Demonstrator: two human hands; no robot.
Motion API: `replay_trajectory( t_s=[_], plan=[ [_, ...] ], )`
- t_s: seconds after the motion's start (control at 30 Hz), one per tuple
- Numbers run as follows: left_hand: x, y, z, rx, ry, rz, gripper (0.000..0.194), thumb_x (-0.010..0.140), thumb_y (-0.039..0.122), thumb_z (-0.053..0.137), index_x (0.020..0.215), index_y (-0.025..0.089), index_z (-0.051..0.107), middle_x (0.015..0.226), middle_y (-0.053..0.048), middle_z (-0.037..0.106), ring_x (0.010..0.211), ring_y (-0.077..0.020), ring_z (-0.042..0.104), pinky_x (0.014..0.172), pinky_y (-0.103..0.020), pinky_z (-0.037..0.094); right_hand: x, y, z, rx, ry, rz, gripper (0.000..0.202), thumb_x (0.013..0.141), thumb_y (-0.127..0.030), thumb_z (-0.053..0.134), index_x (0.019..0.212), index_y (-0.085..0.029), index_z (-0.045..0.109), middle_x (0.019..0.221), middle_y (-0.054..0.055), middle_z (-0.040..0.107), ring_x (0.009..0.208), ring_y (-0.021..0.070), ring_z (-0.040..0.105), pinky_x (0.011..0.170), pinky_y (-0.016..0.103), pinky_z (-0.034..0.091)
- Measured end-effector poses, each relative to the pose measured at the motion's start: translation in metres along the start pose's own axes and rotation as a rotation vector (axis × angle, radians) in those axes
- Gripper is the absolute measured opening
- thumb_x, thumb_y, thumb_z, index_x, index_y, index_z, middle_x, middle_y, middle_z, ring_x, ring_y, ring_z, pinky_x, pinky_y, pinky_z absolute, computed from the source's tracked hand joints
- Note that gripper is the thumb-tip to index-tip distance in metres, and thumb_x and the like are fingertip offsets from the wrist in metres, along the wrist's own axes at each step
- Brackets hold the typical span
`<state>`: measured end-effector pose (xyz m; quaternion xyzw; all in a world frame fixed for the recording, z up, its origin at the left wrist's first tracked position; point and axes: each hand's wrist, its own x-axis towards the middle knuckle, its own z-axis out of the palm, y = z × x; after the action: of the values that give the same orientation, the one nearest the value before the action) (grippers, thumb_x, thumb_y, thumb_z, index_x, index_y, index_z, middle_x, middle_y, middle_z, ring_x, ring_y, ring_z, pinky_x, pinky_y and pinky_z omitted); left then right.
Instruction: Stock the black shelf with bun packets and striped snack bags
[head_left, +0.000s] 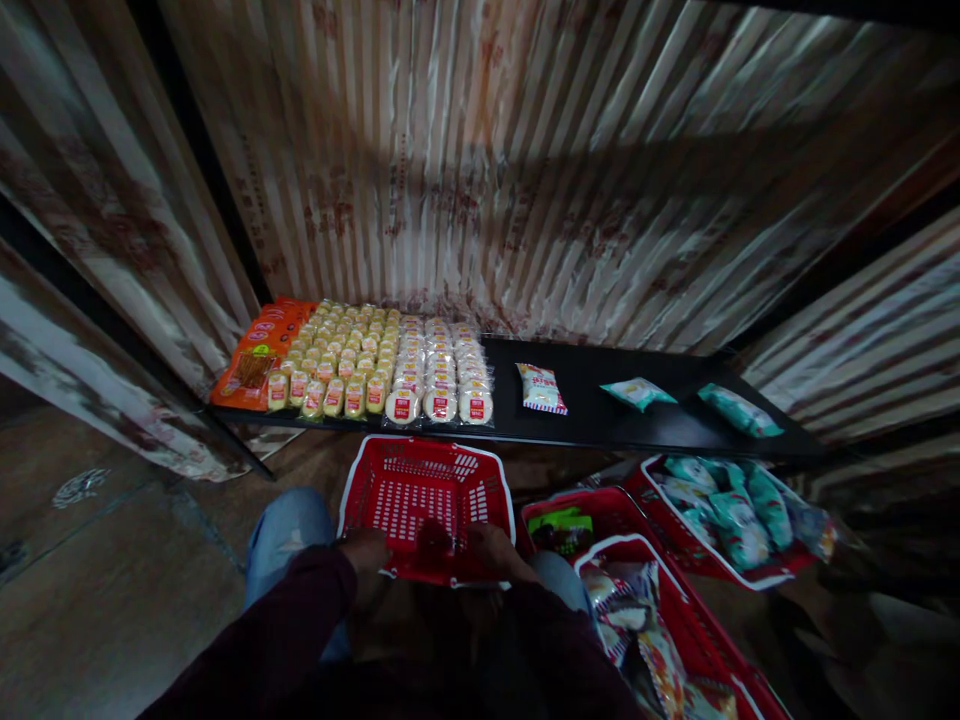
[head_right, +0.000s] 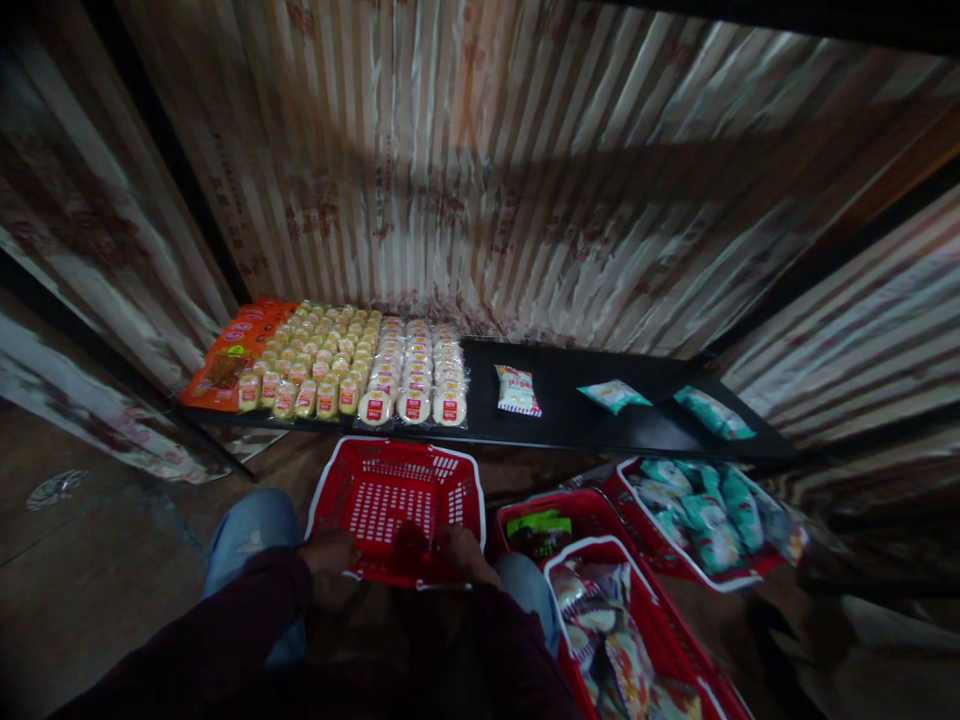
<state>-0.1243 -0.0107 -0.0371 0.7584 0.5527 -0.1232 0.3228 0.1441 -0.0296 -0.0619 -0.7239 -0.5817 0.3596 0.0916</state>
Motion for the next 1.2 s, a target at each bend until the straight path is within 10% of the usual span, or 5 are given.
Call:
replay_trajectory(
  t_s=[0.1, 0.2, 0.3, 0.53, 1.2],
  plan=[
    [0.008, 0.022, -0.024, -0.002, 0.174, -0.05, 0.032, 0.09, 0.018, 0.043, 0.111, 0.015, 0.067, 0.109, -0.015, 0.07, 0.103, -0.0258, 0.067, 0.088, -0.039, 0.052, 0.009, -0.007, -0.016, 0.019, 0.116, -0.059, 0.039, 0.09, -0.028, 0.039, 0.115, -0.016, 0.066, 0.11, 0.013, 0.072, 0.101, 0.0217, 0.067, 0.087, 0.031, 0.049],
    [0.019, 0.047, -0.053, -0.019, 0.547, -0.014, 0.043, 0.094, 0.018, 0.034, 0.132, 0.017, 0.053, 0.138, -0.013, 0.054, 0.129, -0.0209, 0.05, 0.109, -0.036, 0.039, 0.033, -0.031, -0.043, 0.108, 0.624, -0.177, 0.055, 0.091, -0.038, 0.034, 0.135, -0.009, 0.049, 0.134, 0.02, 0.058, 0.123, 0.0264, 0.054, 0.102, 0.042, 0.043],
    [0.03, 0.06, -0.074, 0.04, 0.85, 0.051, 0.053, 0.09, 0.02, 0.045, 0.141, 0.008, 0.043, 0.153, -0.018, 0.033, 0.144, -0.0275, 0.027, 0.114, -0.039, 0.033, 0.057, -0.062, -0.068, 0.041, 0.848, -0.31, 0.063, 0.09, -0.042, 0.037, 0.144, -0.009, 0.038, 0.15, 0.019, 0.04, 0.14, 0.0295, 0.033, 0.111, 0.05, 0.032],
    [0.057, 0.044, -0.087, 0.302, 0.946, 0.259, 0.057, 0.091, 0.03, 0.05, 0.146, 0.018, 0.039, 0.156, -0.018, 0.028, 0.146, -0.0347, 0.02, 0.114, -0.055, 0.025, 0.088, -0.099, -0.09, -0.223, 0.837, -0.219, 0.061, 0.094, -0.04, 0.025, 0.147, -0.012, 0.037, 0.159, 0.014, 0.023, 0.147, 0.0332, 0.009, 0.114, 0.053, 0.023],
    [0.101, 0.06, -0.102, 0.22, 0.885, 0.355, 0.053, 0.095, 0.032, 0.045, 0.147, 0.025, 0.038, 0.159, -0.011, 0.021, 0.148, -0.0313, 0.009, 0.118, -0.056, 0.012, 0.123, -0.11, -0.076, -0.179, 0.826, -0.204, 0.056, 0.098, -0.039, 0.027, 0.15, -0.021, 0.028, 0.16, 0.013, 0.017, 0.144, 0.0303, 0.019, 0.109, 0.05, 0.03]
  ],
)
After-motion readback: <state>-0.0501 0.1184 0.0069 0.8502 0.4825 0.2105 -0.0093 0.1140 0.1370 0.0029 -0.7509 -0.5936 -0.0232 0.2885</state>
